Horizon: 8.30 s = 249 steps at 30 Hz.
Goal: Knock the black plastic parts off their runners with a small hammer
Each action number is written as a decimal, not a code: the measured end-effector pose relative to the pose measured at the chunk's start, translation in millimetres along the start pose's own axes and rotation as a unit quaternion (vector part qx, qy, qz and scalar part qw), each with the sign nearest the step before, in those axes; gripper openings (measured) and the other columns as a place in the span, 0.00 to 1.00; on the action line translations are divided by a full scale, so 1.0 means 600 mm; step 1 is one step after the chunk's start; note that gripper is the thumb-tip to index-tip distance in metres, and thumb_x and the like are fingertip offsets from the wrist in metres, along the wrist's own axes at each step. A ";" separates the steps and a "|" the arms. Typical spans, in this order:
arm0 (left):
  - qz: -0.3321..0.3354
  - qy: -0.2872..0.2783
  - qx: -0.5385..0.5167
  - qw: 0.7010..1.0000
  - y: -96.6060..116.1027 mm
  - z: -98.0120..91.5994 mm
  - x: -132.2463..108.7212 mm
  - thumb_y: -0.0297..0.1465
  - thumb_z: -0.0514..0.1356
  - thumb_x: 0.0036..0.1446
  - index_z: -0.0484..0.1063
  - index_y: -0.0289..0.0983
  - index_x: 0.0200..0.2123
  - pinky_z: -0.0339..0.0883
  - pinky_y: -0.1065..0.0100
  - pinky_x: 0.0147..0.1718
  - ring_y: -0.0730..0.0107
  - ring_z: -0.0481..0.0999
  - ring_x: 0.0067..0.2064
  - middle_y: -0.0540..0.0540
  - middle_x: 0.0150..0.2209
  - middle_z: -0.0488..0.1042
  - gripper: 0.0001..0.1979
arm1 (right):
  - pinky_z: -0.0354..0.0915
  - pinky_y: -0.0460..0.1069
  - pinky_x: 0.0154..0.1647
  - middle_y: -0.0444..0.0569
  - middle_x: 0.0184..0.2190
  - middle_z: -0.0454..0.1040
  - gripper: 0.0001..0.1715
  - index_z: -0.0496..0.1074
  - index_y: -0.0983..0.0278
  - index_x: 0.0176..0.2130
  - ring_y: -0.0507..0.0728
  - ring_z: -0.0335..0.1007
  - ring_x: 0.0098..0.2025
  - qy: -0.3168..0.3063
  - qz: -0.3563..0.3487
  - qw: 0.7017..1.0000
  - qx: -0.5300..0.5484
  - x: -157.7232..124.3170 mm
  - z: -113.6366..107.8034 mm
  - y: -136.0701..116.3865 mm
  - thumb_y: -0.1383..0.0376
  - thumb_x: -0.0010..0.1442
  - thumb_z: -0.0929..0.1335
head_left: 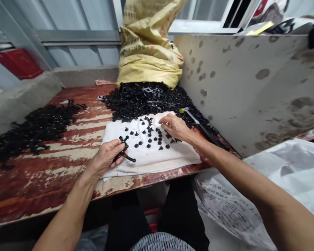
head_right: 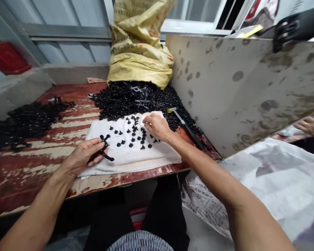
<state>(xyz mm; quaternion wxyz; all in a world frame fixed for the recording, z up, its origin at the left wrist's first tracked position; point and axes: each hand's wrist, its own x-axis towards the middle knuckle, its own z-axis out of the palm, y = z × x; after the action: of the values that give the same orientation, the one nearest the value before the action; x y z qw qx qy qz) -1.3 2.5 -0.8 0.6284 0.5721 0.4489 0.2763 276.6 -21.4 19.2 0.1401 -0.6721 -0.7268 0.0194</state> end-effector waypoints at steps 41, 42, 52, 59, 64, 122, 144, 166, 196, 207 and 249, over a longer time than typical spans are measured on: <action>0.003 -0.025 -0.032 0.999 0.002 0.002 -0.002 0.42 0.67 0.49 0.67 0.33 0.27 0.43 0.81 0.09 0.88 0.58 0.13 0.49 0.23 0.72 0.18 | 0.47 0.54 0.37 0.58 0.39 0.77 0.18 0.77 0.64 0.40 0.63 0.63 0.41 0.017 0.010 0.995 -0.098 0.058 0.033 -0.021 0.67 0.64 0.59; 0.000 -0.025 -0.031 0.999 0.002 0.002 -0.002 0.43 0.67 0.49 0.67 0.33 0.27 0.43 0.81 0.09 0.88 0.58 0.13 0.49 0.23 0.71 0.19 | 0.46 0.54 0.36 0.57 0.40 0.77 0.18 0.77 0.64 0.40 0.63 0.63 0.41 0.016 0.003 0.996 -0.093 0.061 0.036 -0.026 0.67 0.64 0.59; 0.000 -0.022 -0.030 0.999 0.005 0.004 -0.002 0.45 0.67 0.47 0.67 0.33 0.27 0.43 0.81 0.09 0.88 0.57 0.13 0.50 0.23 0.71 0.21 | 0.48 0.55 0.41 0.57 0.40 0.78 0.18 0.77 0.65 0.41 0.63 0.65 0.43 0.004 -0.052 0.996 -0.069 0.079 0.050 -0.046 0.72 0.61 0.60; 0.002 -0.033 -0.029 0.999 0.002 0.001 -0.001 0.45 0.66 0.49 0.66 0.33 0.26 0.42 0.81 0.09 0.88 0.56 0.13 0.51 0.21 0.69 0.20 | 0.55 0.53 0.39 0.56 0.47 0.76 0.23 0.75 0.63 0.51 0.62 0.68 0.45 0.000 -0.025 0.998 -0.054 0.090 0.036 -0.023 0.70 0.65 0.57; -0.009 -0.036 -0.027 0.999 0.010 0.005 -0.003 0.46 0.66 0.47 0.66 0.34 0.26 0.42 0.82 0.09 0.89 0.56 0.13 0.53 0.21 0.69 0.21 | 0.60 0.56 0.45 0.52 0.45 0.77 0.17 0.75 0.60 0.49 0.61 0.70 0.47 -0.042 -0.034 0.996 -0.069 0.100 0.035 -0.023 0.69 0.64 0.62; -0.014 -0.035 -0.035 0.999 0.003 0.002 0.000 0.45 0.65 0.50 0.64 0.35 0.27 0.42 0.82 0.09 0.88 0.57 0.13 0.52 0.22 0.70 0.20 | 0.69 0.56 0.46 0.53 0.49 0.73 0.15 0.71 0.64 0.51 0.58 0.72 0.46 -0.060 -0.058 0.993 -0.081 0.150 0.035 -0.063 0.61 0.67 0.65; -0.013 -0.018 -0.032 0.999 0.012 0.009 0.002 0.46 0.68 0.43 0.65 0.34 0.26 0.43 0.82 0.09 0.88 0.58 0.13 0.51 0.23 0.71 0.22 | 0.67 0.52 0.41 0.52 0.44 0.75 0.12 0.74 0.64 0.44 0.57 0.72 0.43 -0.022 -0.017 0.996 -0.088 0.120 -0.017 -0.011 0.64 0.67 0.63; -0.069 0.029 -0.003 0.997 0.001 0.002 0.006 0.44 0.69 0.43 0.69 0.36 0.29 0.44 0.81 0.10 0.85 0.58 0.14 0.49 0.23 0.73 0.19 | 0.56 0.49 0.38 0.51 0.41 0.74 0.08 0.74 0.62 0.40 0.57 0.68 0.43 -0.019 -0.034 0.995 -0.097 -0.079 -0.016 0.034 0.69 0.63 0.65; 0.015 -0.008 -0.031 0.999 0.004 0.007 0.005 0.38 0.68 0.48 0.68 0.32 0.27 0.44 0.82 0.08 0.87 0.60 0.14 0.49 0.24 0.73 0.16 | 0.44 0.52 0.34 0.54 0.33 0.76 0.15 0.75 0.67 0.33 0.59 0.65 0.36 -0.020 -0.057 0.989 -0.136 -0.063 0.008 -0.009 0.69 0.65 0.61; 0.016 -0.012 -0.041 0.999 0.002 0.008 0.006 0.35 0.68 0.48 0.67 0.32 0.26 0.45 0.83 0.08 0.87 0.61 0.13 0.49 0.23 0.72 0.14 | 0.45 0.54 0.36 0.52 0.31 0.75 0.13 0.77 0.64 0.34 0.58 0.59 0.33 -0.020 -0.164 0.980 -0.114 -0.101 0.015 -0.048 0.72 0.62 0.63; 0.010 -0.002 -0.044 0.999 0.006 0.009 0.004 0.42 0.69 0.46 0.68 0.32 0.28 0.45 0.83 0.08 0.87 0.60 0.14 0.49 0.24 0.72 0.20 | 0.45 0.52 0.36 0.54 0.35 0.78 0.16 0.78 0.65 0.40 0.58 0.64 0.35 -0.047 -0.115 0.989 -0.080 -0.042 0.004 -0.021 0.74 0.60 0.62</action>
<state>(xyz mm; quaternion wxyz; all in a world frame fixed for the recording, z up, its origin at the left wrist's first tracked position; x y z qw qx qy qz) 5.3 2.9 1.7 0.6515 0.5486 0.4292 0.3007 265.5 -47.3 15.3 0.0526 -0.5918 -0.8041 -0.0235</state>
